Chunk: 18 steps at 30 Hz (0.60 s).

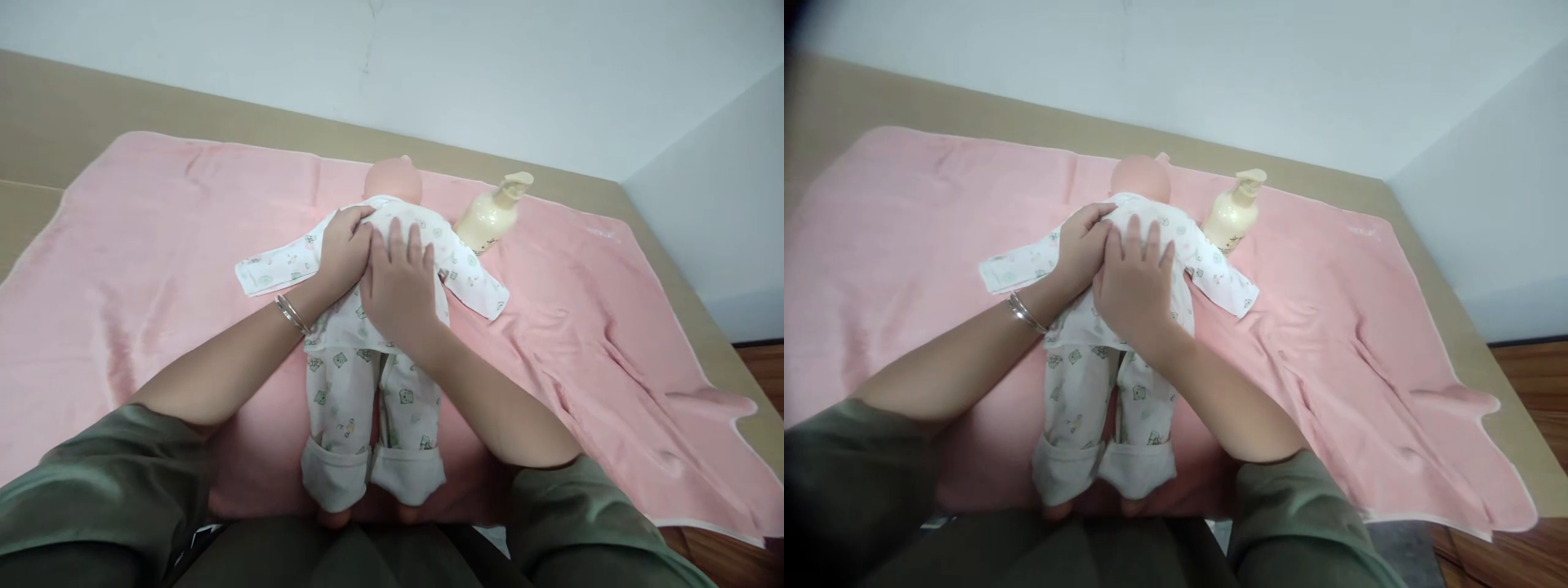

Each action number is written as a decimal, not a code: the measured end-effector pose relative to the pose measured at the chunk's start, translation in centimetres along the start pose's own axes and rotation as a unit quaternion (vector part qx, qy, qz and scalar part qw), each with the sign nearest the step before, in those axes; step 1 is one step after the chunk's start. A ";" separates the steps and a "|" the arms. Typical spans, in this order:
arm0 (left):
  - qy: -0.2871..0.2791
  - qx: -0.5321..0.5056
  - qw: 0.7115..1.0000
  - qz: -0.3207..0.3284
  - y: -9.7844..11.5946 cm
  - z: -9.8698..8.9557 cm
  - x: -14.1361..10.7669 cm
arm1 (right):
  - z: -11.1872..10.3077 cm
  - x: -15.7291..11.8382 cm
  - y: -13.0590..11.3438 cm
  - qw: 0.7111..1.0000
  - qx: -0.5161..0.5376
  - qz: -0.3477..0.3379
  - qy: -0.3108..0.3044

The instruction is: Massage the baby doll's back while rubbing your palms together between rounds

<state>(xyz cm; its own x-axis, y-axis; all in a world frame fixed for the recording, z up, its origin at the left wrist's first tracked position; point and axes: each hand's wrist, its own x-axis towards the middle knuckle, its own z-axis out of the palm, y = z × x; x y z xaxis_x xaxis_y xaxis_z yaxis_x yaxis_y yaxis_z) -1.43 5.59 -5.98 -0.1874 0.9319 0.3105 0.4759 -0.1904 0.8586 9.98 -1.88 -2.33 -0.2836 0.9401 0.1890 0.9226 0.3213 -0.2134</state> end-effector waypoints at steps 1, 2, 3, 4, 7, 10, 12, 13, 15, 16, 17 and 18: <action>-0.001 -0.005 1.000 -0.004 -0.2 0.0 0.0 | 0.1 -0.4 -0.5 1.000 -0.001 -0.020 -0.006; -0.002 -0.009 1.000 -0.005 -0.3 0.0 0.0 | 0.1 -0.6 -0.7 0.999 0.000 -0.033 -0.011; -0.002 -0.012 1.000 -0.003 -0.5 0.0 0.0 | 0.1 -0.6 -0.7 0.999 0.003 -0.041 -0.014; 0.000 -0.014 1.000 -0.001 -0.6 0.0 0.0 | 0.1 -0.4 -0.4 0.999 0.010 -0.046 -0.016; 0.005 -0.007 1.000 0.014 -0.8 0.1 0.0 | 0.1 1.5 2.2 0.995 0.046 -0.090 -0.022; 0.000 0.015 0.999 0.037 -0.6 0.0 0.0 | 0.1 4.0 5.7 0.984 0.099 -0.146 -0.038; -0.008 0.021 0.999 0.043 -0.4 -0.1 -0.1 | 0.2 4.9 7.2 0.985 0.118 -0.122 -0.025; -0.010 0.018 0.999 0.042 -0.3 -0.1 -0.1 | 0.4 5.0 7.4 0.989 0.118 -0.090 -0.017; -0.008 0.007 0.999 0.036 -0.1 -0.1 -0.2 | 0.7 4.3 6.5 0.995 0.103 -0.013 0.003; -0.003 0.002 0.999 0.031 -0.1 -0.1 -0.2 | 0.8 3.6 5.5 0.996 0.092 0.016 0.015; 0.002 -0.001 1.000 0.027 -0.1 -0.1 -0.1 | 1.0 2.7 4.3 0.996 0.082 0.035 0.028; 0.005 -0.003 1.000 0.023 -0.1 -0.1 -0.1 | 1.1 1.7 3.1 0.996 0.075 0.030 0.046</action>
<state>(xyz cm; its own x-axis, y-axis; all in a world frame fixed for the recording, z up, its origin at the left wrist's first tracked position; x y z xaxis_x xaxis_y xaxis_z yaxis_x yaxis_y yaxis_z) -1.51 5.45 -6.05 -0.1749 0.9190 0.3533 0.4791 -0.2340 0.8460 12.06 0.88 -3.69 -0.1970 0.9460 0.2574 0.8857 0.2844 -0.3670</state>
